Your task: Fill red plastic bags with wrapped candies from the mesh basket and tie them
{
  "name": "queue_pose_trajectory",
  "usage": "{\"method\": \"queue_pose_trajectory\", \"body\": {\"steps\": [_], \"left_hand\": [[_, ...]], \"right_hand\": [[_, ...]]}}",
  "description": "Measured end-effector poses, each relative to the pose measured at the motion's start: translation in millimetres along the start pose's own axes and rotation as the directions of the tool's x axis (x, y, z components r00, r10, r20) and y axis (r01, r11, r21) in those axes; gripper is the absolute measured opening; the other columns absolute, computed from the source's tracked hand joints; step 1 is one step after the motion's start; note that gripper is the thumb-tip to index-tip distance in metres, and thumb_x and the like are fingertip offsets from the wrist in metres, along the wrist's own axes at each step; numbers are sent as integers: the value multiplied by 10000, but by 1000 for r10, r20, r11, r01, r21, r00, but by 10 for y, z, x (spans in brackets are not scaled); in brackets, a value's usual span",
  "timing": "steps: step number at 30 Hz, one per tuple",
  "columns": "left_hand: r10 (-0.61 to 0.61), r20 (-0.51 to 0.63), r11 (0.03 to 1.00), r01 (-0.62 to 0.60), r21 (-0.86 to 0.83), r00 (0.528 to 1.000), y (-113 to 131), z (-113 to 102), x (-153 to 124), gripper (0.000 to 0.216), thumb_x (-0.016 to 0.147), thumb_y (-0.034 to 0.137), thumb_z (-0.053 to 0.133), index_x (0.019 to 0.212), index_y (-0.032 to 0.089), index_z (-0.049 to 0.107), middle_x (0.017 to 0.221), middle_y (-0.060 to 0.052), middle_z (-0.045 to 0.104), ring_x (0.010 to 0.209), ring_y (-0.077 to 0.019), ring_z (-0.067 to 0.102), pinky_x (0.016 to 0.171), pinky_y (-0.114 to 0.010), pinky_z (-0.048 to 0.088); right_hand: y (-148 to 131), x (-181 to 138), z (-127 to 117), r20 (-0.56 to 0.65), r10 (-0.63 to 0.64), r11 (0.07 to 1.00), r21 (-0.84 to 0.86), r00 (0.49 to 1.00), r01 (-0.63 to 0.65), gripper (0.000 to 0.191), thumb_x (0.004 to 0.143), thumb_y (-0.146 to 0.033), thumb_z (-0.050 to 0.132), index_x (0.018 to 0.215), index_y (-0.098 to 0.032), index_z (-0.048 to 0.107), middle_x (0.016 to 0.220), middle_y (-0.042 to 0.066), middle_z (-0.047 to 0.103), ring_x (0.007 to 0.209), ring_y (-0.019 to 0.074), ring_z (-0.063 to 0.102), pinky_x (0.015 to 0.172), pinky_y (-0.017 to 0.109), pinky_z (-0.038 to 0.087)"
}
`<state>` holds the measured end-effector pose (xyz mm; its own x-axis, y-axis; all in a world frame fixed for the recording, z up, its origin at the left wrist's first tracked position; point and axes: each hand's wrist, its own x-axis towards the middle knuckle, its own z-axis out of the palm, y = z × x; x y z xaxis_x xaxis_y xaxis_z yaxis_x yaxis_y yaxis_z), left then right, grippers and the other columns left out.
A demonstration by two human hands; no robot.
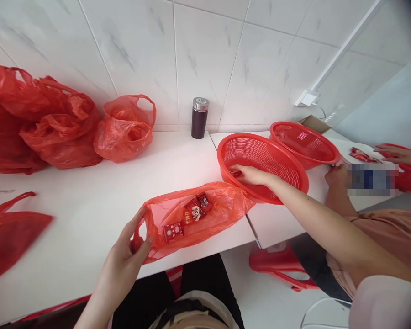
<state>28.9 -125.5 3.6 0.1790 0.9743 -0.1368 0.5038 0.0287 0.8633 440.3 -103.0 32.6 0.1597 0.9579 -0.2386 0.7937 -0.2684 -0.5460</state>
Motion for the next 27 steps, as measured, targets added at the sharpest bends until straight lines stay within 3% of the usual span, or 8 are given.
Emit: {"method": "queue_pose_trajectory", "body": {"steps": [4,7,10,13,17,21,24,27], "left_hand": [[7,-17,1000,-7,-17,1000,-16,-7,-6,691,787,502,569,1429,279,439,629,53,392,540,-125,355,542,-270,380],[-9,-7,1000,8,-23,1000,-30,-15,9,689,788,507,572,1425,277,445,605,63,363,534,-123,345,531,-261,367],[-13,32,1000,13,-28,999,-42,-17,40,700,789,476,585,1440,279,418,617,59,398,553,-127,374,551,-261,392],[-23,55,998,25,-49,998,-9,0,60,716,787,429,591,1458,281,388,616,52,460,536,-121,382,535,-251,401],[-10,6,990,11,-141,1000,101,30,66,735,757,414,602,1449,248,420,899,-56,664,626,-151,544,530,-242,450],[25,34,981,-18,-195,999,159,20,76,762,734,393,619,1453,239,418,1202,-99,644,880,-232,642,570,-240,503],[20,44,980,-11,-201,999,150,0,80,774,722,364,637,1453,226,422,1157,-104,671,940,-266,648,558,-243,510],[22,36,979,-14,-205,999,133,-7,76,750,738,343,624,1452,232,423,1214,-105,652,981,-277,644,578,-251,516]], "right_hand": [[-109,34,-106,-98,89,996,10,991,-88,204,860,-357,602,964,-194,669,1035,100,694,882,224,666,718,308,532],[-278,-63,-293,-131,126,955,285,983,-84,243,905,-384,540,984,-175,636,1080,110,681,848,203,670,624,267,544],[-553,-265,-356,-113,27,831,555,993,41,246,905,-389,552,980,-169,631,1073,115,675,826,184,671,595,245,546],[-878,-468,-173,46,-168,785,611,985,105,301,900,-437,555,944,-155,650,961,104,691,764,168,662,552,228,522],[-1145,-519,168,183,-282,863,476,942,166,370,943,-474,454,1098,-190,634,1012,79,686,726,146,646,505,220,489],[-910,-256,94,-135,-205,949,213,969,231,364,969,-408,393,1209,-215,587,1047,80,682,694,135,632,571,245,493],[-458,-58,-119,-274,-34,993,-118,961,2,340,907,-385,530,1196,-223,607,1155,108,649,921,225,644,804,344,493],[-30,-17,-190,-191,153,945,-260,970,-200,483,739,-322,755,1187,-193,626,1200,176,609,1000,323,626,849,434,476]]}}
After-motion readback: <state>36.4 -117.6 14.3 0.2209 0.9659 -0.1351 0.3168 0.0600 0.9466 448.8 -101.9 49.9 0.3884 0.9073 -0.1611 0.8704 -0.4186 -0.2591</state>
